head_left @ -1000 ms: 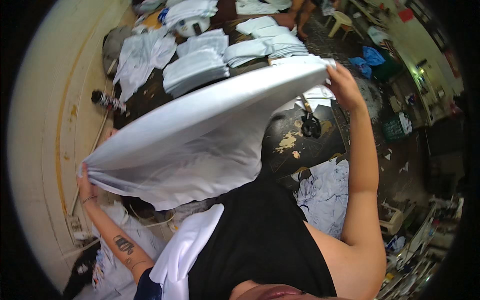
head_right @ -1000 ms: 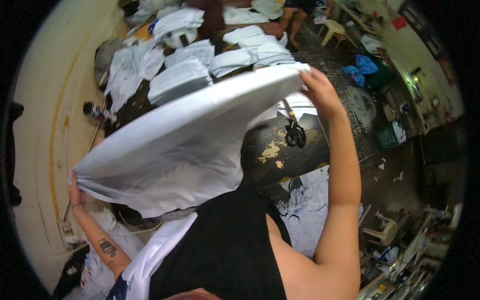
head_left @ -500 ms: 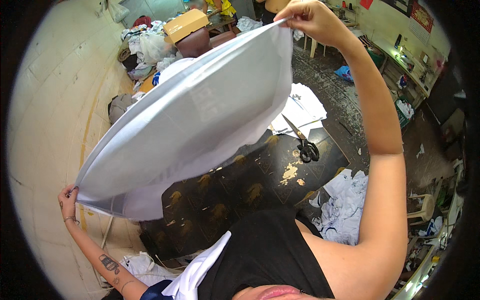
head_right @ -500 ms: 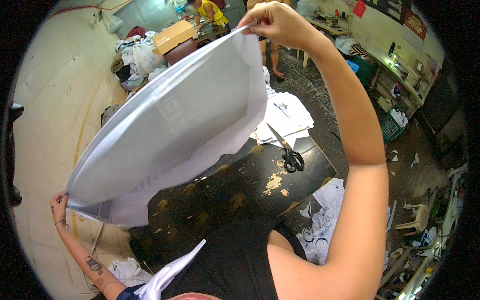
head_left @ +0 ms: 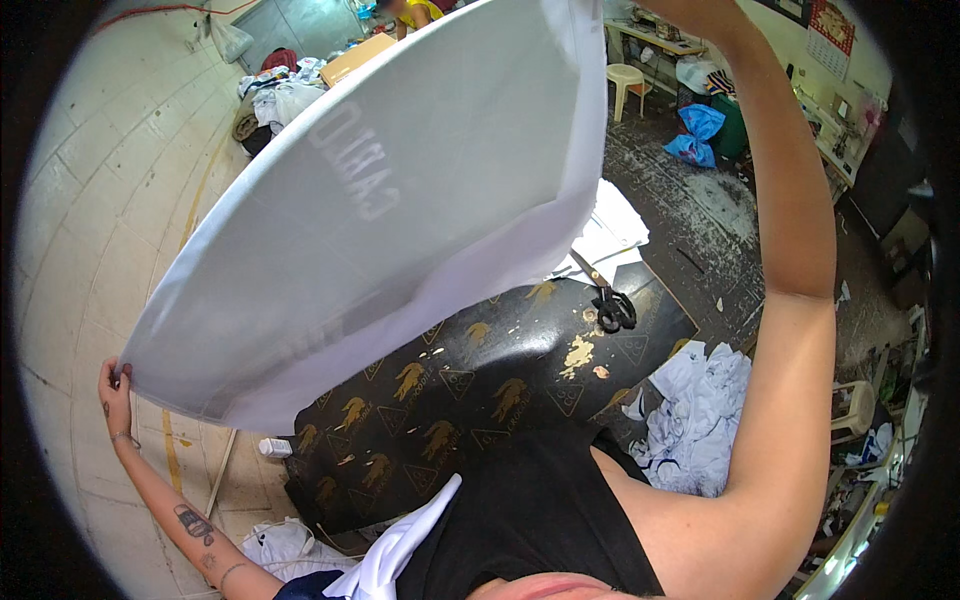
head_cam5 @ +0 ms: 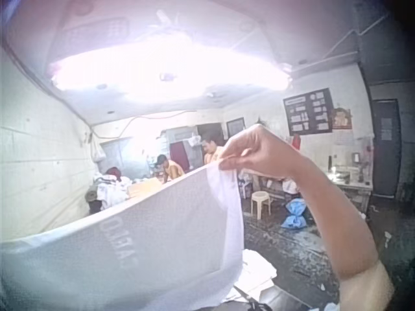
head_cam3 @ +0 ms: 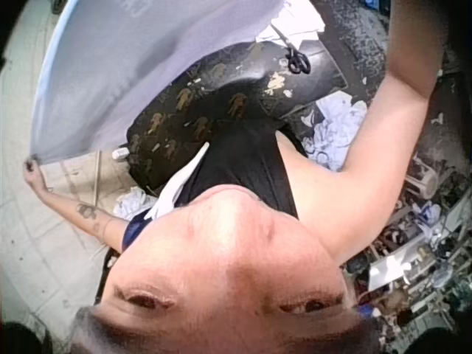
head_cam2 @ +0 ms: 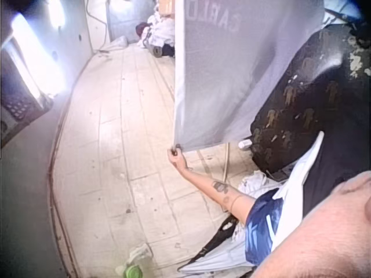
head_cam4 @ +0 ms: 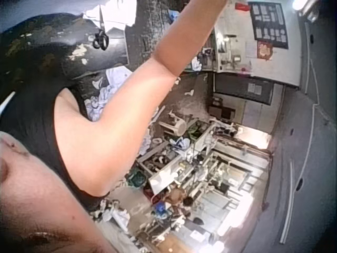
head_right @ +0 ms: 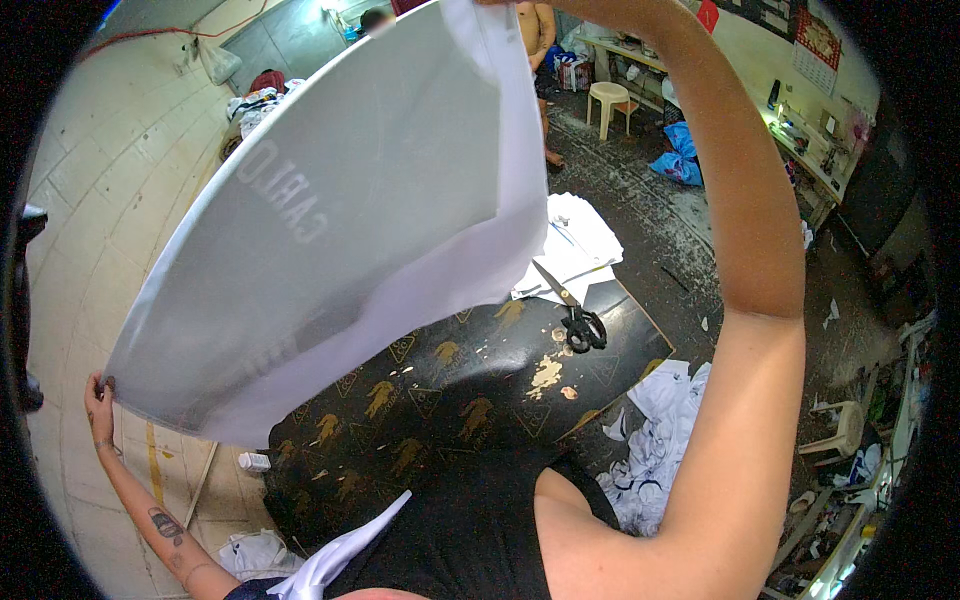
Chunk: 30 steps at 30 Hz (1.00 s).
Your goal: The person uses shears to cut white fabric pieces on a table, aligning and trimming them into smaller rectangles. The person repeatedly picks up fabric, positions it, cuts along edges, and stacks the finished pieces.
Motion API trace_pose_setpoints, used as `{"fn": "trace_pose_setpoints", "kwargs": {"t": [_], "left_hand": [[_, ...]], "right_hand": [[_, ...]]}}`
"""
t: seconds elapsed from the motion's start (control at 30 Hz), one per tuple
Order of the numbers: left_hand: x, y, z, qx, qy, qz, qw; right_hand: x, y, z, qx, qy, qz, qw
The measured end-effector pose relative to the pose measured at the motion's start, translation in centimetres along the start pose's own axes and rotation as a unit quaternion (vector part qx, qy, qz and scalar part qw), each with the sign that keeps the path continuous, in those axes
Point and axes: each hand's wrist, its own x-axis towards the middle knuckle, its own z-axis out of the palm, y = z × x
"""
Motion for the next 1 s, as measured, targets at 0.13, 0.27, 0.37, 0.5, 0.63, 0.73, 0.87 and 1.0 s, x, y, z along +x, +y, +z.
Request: {"fn": "trace_pose_setpoints", "kwargs": {"t": [0.13, 0.27, 0.37, 0.5, 0.63, 0.73, 0.87, 1.0], "left_hand": [[1.9, 0.4, 3.7, 0.079, -0.089, -0.070, 0.990], [4.7, 0.2, 5.1, 0.088, -0.043, -0.045, 0.994], [3.8, -0.9, 2.7, -0.023, 0.074, 0.004, 0.997], [-4.9, -4.1, 0.1, -0.071, 0.046, -0.061, 0.995], [-18.5, -7.4, 6.9, -0.090, 0.014, -0.107, 0.990], [-28.6, -7.8, 14.7, -0.014, -0.127, -0.105, 0.986], [-39.2, -5.2, 24.9, 0.058, -0.020, -0.148, 0.987], [-47.2, -1.0, 32.1, -0.153, 0.041, -0.475, 0.866]], "right_hand": [[1.0, 1.8, 0.9, -0.071, -0.013, 0.015, 0.997], [2.4, 2.9, 1.3, -0.116, 0.011, -0.014, 0.993], [2.5, 2.3, -0.1, -0.068, 0.027, 0.084, 0.994], [-2.7, 1.8, -0.7, -0.142, -0.007, 0.026, 0.990], [-14.2, 4.4, 5.6, -0.039, -0.042, 0.174, 0.983], [-23.0, 7.4, 12.1, 0.073, -0.034, 0.217, 0.973], [-33.6, 10.4, 21.1, 0.127, -0.009, 0.336, 0.933], [-43.0, 10.8, 29.1, 0.143, -0.038, 0.452, 0.880]]}}
